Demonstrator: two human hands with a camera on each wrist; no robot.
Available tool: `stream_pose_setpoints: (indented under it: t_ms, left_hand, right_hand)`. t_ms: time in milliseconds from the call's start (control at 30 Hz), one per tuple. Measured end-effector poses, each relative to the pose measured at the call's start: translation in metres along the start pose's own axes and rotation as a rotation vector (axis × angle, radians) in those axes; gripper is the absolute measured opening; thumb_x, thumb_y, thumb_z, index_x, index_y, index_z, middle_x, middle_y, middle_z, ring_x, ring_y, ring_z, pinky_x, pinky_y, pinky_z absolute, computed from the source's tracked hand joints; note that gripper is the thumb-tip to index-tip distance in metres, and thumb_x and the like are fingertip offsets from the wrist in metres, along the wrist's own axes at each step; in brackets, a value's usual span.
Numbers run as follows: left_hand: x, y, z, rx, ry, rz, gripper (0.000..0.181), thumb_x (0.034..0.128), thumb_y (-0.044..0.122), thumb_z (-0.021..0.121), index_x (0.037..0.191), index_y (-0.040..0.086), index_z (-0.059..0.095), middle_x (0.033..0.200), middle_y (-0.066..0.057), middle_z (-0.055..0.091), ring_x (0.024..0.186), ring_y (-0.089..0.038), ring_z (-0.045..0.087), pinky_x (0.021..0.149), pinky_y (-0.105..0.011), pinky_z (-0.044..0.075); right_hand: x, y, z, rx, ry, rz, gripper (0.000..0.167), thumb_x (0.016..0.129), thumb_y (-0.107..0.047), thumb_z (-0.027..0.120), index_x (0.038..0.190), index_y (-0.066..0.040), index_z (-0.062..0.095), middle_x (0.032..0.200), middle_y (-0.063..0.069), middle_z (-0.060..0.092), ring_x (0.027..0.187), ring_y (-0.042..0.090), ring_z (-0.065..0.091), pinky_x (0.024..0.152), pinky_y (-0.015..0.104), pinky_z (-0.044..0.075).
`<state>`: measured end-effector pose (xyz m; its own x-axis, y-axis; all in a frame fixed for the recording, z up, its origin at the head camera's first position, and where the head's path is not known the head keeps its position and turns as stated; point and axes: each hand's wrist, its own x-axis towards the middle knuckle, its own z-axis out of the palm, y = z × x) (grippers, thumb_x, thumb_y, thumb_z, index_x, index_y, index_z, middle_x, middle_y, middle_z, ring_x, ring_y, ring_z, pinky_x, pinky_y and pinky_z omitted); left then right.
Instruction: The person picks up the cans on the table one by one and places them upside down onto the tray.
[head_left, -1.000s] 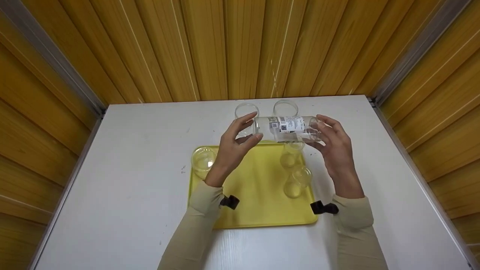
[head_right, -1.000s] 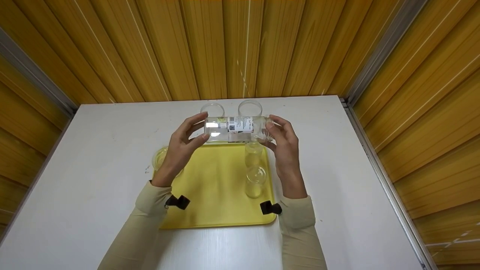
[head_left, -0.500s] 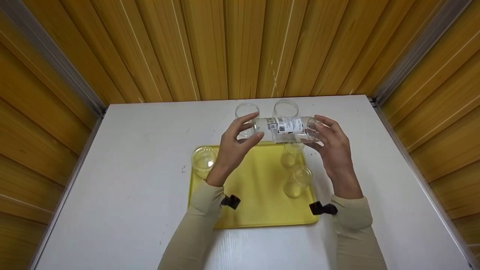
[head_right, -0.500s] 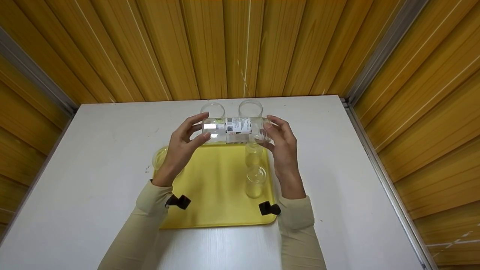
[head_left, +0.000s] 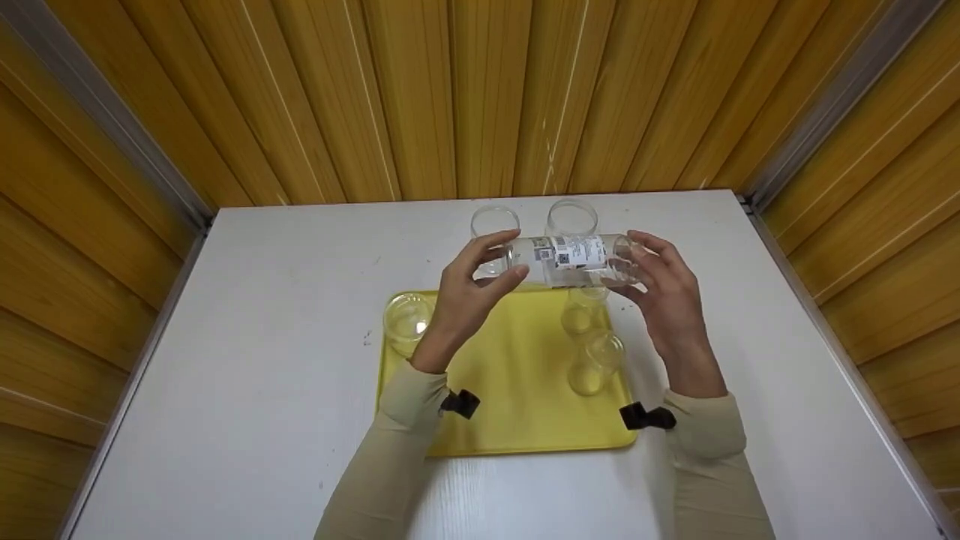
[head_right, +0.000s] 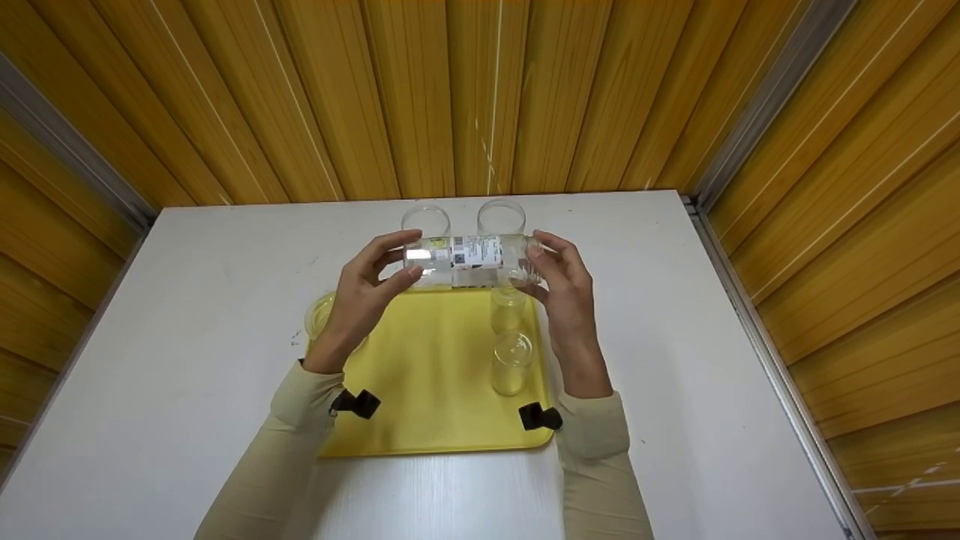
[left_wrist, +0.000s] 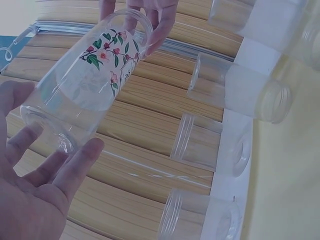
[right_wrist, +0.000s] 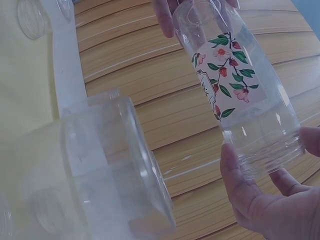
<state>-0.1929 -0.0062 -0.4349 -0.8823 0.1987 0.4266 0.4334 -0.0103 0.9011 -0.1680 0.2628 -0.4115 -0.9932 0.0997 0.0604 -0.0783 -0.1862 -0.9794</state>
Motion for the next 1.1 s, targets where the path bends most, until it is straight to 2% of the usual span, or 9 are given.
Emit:
stream_pose_setpoints:
  t_ms: [300,533,800,1000,1100]
  left_hand:
    - [-0.002,0.001,-0.003,0.018,0.008,0.017,0.048,0.0998,0.020,0.076,0.144,0.007,0.063,0.141,-0.006,0.063,0.127,-0.019,0.062,0.092,-0.038,0.060]
    - [-0.004,0.001,-0.004,0.019,0.014,0.029,0.047,0.0995,0.019,0.076,0.143,0.007,0.064,0.140,-0.007,0.064,0.127,-0.027,0.063,0.090,-0.036,0.061]
    - [-0.004,0.000,-0.005,0.003,0.021,0.034,0.047,0.0984,0.017,0.077,0.142,0.004,0.064,0.138,-0.015,0.064,0.127,-0.040,0.062,0.089,-0.037,0.062]
    - [-0.005,-0.001,-0.009,0.006,0.044,0.029,0.046,0.0982,0.015,0.077,0.141,0.005,0.065,0.136,-0.013,0.064,0.125,-0.026,0.063,0.091,-0.042,0.061]
    - [-0.006,-0.001,-0.013,0.020,0.050,0.021,0.046,0.0984,0.016,0.077,0.141,0.005,0.065,0.137,-0.017,0.064,0.125,-0.026,0.063,0.091,-0.038,0.061]
  right_hand:
    - [-0.002,-0.002,0.000,-0.052,-0.024,0.017,0.049,0.112,-0.030,0.056,0.151,-0.002,0.047,0.138,0.017,0.055,0.123,0.031,0.059,0.095,0.037,0.057]
    - [-0.003,-0.004,0.000,-0.082,-0.040,0.027,0.049,0.111,-0.030,0.056,0.151,-0.003,0.047,0.142,0.018,0.052,0.125,0.031,0.058,0.097,0.037,0.056]
    - [-0.002,-0.004,-0.002,-0.062,-0.045,0.018,0.048,0.112,-0.028,0.055,0.150,0.000,0.048,0.142,0.019,0.052,0.124,0.032,0.060,0.094,0.036,0.058]
    - [-0.003,-0.006,-0.005,-0.107,-0.010,-0.009,0.049,0.111,-0.029,0.056,0.149,0.001,0.049,0.141,0.016,0.052,0.125,0.031,0.059,0.096,0.035,0.058]
    - [-0.003,-0.007,-0.007,-0.151,0.013,-0.022,0.051,0.111,-0.032,0.057,0.149,0.001,0.049,0.141,0.016,0.053,0.126,0.031,0.059,0.096,0.034,0.057]
